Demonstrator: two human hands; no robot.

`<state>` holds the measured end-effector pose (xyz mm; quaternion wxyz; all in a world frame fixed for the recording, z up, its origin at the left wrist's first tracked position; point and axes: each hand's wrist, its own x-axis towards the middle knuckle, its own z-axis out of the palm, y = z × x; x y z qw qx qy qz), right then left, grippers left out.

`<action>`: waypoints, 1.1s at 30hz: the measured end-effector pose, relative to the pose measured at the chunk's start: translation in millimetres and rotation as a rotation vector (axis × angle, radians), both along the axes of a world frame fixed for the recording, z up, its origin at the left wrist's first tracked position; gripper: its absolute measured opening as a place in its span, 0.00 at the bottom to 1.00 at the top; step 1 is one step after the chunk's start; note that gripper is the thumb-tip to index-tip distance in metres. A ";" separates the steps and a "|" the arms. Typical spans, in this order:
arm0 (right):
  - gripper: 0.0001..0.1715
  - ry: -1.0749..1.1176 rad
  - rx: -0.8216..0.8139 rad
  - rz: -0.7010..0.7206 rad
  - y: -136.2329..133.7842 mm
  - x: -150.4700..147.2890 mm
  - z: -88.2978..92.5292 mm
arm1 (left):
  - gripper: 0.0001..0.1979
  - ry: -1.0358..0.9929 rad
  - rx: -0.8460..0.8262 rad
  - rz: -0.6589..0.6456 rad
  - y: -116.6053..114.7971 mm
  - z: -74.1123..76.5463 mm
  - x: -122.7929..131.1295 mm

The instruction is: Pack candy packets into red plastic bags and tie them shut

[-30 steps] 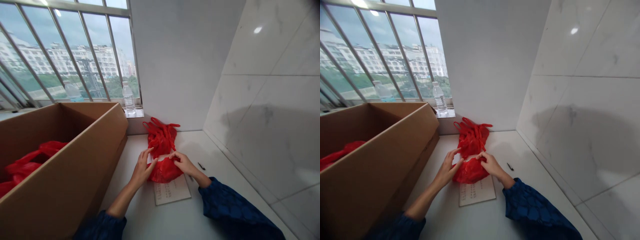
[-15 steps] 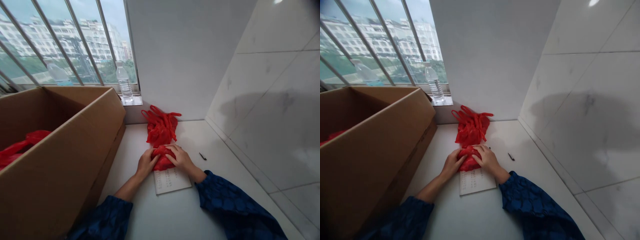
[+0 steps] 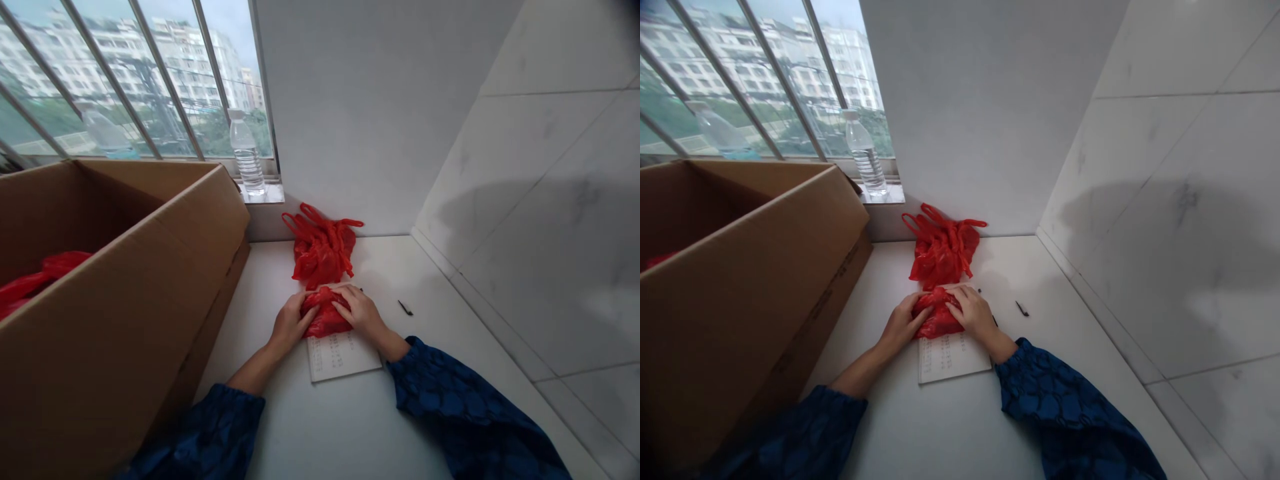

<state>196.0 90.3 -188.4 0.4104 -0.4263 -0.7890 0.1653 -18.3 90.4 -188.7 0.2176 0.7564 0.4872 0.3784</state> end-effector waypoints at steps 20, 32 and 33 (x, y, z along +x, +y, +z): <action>0.07 0.322 0.212 -0.190 -12.9 33.5 90.4 | 0.11 -0.541 0.412 0.477 -5.7 83.7 -13.2; 0.08 0.190 0.016 -0.001 -32.5 18.1 98.4 | 0.16 -0.305 0.112 0.044 -21.1 84.4 5.1; 0.08 0.158 -0.004 0.045 -34.5 15.6 98.1 | 0.17 -0.299 0.106 0.019 -23.8 86.1 6.4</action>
